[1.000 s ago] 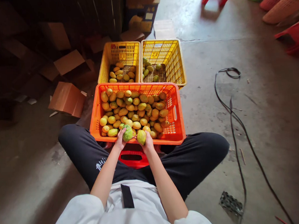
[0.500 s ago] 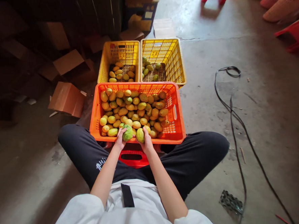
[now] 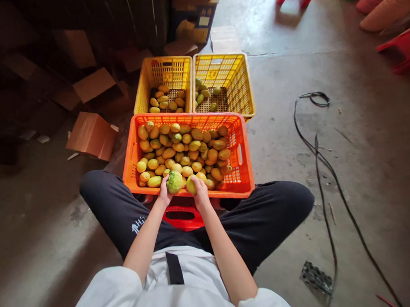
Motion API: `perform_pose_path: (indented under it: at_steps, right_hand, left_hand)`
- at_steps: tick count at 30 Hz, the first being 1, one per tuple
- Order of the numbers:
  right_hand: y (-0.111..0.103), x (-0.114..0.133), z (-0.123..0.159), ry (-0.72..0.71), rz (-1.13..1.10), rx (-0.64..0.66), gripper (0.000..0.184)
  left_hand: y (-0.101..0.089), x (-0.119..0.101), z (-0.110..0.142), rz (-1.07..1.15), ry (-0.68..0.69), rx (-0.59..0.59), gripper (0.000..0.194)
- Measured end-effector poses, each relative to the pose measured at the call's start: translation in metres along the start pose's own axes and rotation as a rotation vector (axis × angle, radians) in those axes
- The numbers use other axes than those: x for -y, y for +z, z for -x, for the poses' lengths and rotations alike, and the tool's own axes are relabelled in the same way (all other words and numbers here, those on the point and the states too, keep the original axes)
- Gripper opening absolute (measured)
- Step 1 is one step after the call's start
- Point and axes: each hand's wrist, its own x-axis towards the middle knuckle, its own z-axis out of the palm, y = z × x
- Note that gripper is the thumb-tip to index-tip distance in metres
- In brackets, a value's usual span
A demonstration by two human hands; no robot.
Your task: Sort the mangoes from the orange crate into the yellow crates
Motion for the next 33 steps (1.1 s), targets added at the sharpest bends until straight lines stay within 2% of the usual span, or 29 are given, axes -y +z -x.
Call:
perform_pose_path:
  at_steps: [5, 8, 12, 15, 18, 21, 26, 29, 33]
  right_hand:
    - [-0.004, 0.000, -0.004, 0.070, 0.052, -0.047, 0.034]
    - [-0.003, 0.001, -0.005, 0.117, 0.046, -0.015, 0.029]
    - [-0.001, 0.001, -0.006, 0.123, 0.024, -0.018, 0.027]
    - [-0.001, 0.000, -0.006, 0.120, 0.000, -0.022, 0.029]
    - [-0.001, 0.000, -0.004, 0.109, -0.018, -0.010, 0.034]
    - [-0.002, 0.000, -0.003, 0.063, 0.000, 0.002, 0.044]
    - [-0.004, -0.006, -0.004, -0.026, 0.061, -0.046, 0.064]
    - [-0.004, -0.008, -0.006, -0.066, 0.078, -0.038, 0.063]
    - [-0.006, -0.006, -0.006, -0.051, 0.048, 0.037, 0.050]
  left_hand:
    - [0.000, -0.002, -0.001, 0.014, -0.010, 0.019, 0.040]
    - [0.001, -0.002, -0.001, 0.000, -0.039, 0.022, 0.046]
    - [0.001, -0.003, 0.000, 0.024, -0.058, -0.005, 0.040]
    - [0.000, -0.004, -0.001, 0.045, -0.025, -0.014, 0.037]
    - [-0.003, -0.001, -0.003, 0.016, 0.001, 0.018, 0.044]
    - [-0.006, 0.003, -0.005, -0.013, 0.052, 0.040, 0.042]
    - [-0.010, 0.006, -0.005, -0.045, 0.105, 0.110, 0.050]
    - [-0.012, 0.005, -0.007, -0.067, 0.100, 0.127, 0.043]
    - [-0.015, 0.011, -0.017, -0.080, 0.111, 0.115, 0.039]
